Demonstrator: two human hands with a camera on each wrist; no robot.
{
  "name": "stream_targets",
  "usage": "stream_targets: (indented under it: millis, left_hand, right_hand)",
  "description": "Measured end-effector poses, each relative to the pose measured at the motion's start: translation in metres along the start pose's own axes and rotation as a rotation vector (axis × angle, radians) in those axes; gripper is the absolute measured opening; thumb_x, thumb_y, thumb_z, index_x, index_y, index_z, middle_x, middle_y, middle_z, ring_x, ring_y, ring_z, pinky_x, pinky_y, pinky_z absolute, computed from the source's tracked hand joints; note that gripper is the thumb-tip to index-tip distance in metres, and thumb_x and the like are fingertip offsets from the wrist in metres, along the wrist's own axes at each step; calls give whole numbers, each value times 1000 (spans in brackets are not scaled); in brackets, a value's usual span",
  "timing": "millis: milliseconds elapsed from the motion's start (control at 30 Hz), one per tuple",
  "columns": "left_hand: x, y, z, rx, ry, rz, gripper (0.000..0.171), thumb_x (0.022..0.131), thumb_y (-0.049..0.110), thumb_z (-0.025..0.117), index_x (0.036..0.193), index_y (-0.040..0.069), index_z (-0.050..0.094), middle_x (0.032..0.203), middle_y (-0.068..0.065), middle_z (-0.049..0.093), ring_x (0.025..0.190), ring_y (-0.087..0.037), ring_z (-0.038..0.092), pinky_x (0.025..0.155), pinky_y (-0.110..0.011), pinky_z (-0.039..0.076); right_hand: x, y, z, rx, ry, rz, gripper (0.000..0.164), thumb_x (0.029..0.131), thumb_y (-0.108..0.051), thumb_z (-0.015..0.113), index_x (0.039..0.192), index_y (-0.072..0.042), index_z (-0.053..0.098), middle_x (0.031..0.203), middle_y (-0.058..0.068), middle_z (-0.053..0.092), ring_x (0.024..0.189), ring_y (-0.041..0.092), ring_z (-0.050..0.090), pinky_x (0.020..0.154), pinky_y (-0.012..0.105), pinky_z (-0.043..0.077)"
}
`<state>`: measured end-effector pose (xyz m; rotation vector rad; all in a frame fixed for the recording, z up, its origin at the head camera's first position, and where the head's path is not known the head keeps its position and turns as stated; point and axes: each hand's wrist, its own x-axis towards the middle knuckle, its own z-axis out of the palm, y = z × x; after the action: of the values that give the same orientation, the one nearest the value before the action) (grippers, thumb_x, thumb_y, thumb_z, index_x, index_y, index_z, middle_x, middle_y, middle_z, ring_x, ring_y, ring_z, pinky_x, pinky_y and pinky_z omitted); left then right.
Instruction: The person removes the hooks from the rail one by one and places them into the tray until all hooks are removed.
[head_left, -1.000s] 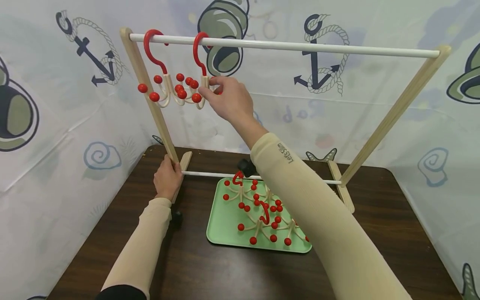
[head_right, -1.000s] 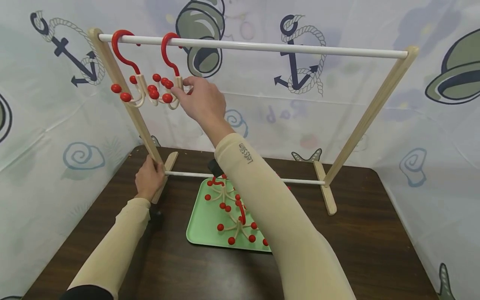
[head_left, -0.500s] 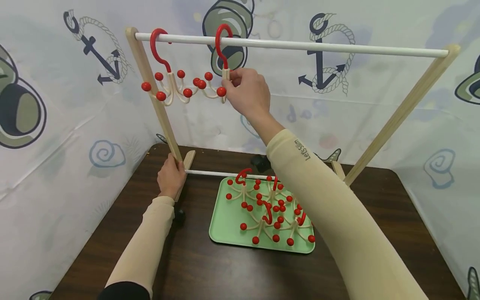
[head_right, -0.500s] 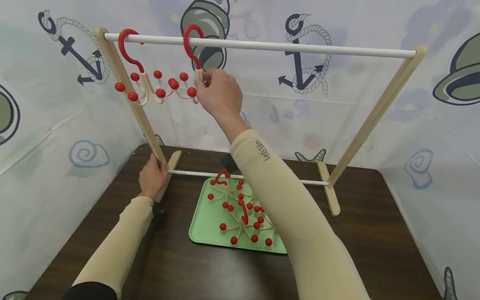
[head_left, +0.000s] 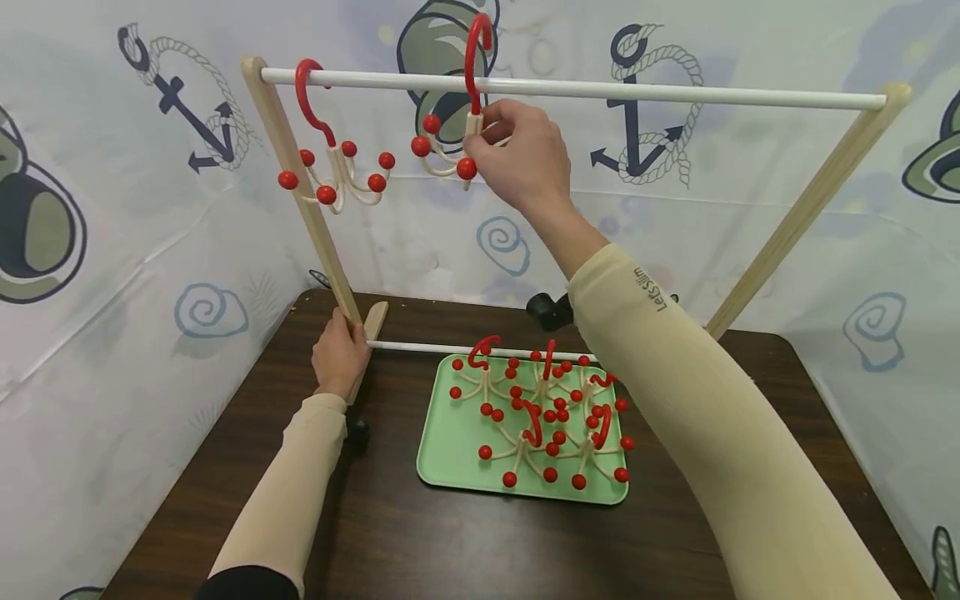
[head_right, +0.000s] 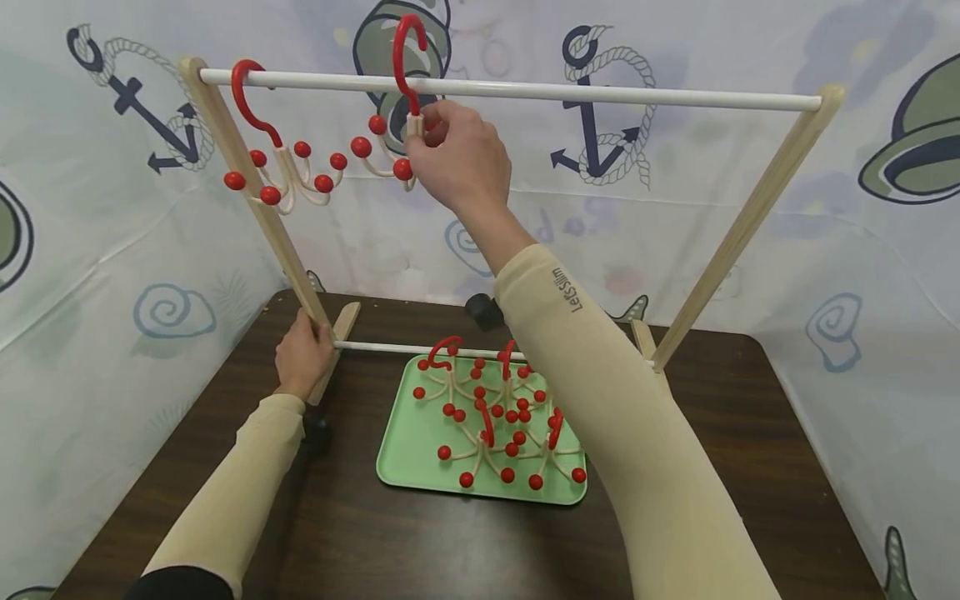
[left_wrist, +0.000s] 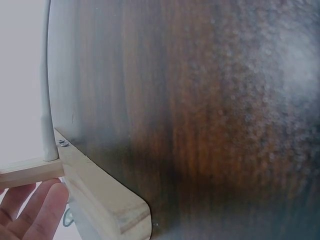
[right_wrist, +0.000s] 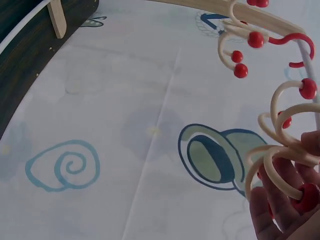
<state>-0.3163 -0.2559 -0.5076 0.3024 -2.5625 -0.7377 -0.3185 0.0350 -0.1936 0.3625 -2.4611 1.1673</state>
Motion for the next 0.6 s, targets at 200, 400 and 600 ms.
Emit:
stream_targets:
  millis: [200,400,600]
  left_hand:
    - [0,-1,1,-3,8,10,25,100,21,50,114,0,49,95,-23,59,87,-48,61,73,-63,44]
    - [1,-2,0,-2,13,17,24,100,20,49,114,-1,49,94,-23,59,86,-49,61,73,-63,44]
    - [-1,-1,-1,-5,-7,13,27,100,21,48,116,0,48,97,-24,59,89,-49,61,75,-64,44]
  right_hand:
    - [-14,9,-13,14,-14,29,25,91,-30,59,110,-15,68,95,-5,71,95,10,56,75,28,43]
    - [-41,28,-15,44,-75,41,29,86,-27,66,113,-14,67,93,-1,71,87,13,59,72,31,48]
    - [-82,50,4,94,-185,-4,24,82,-19,65,105,-15,71,80,-1,69,71,18,58,64,35,44]
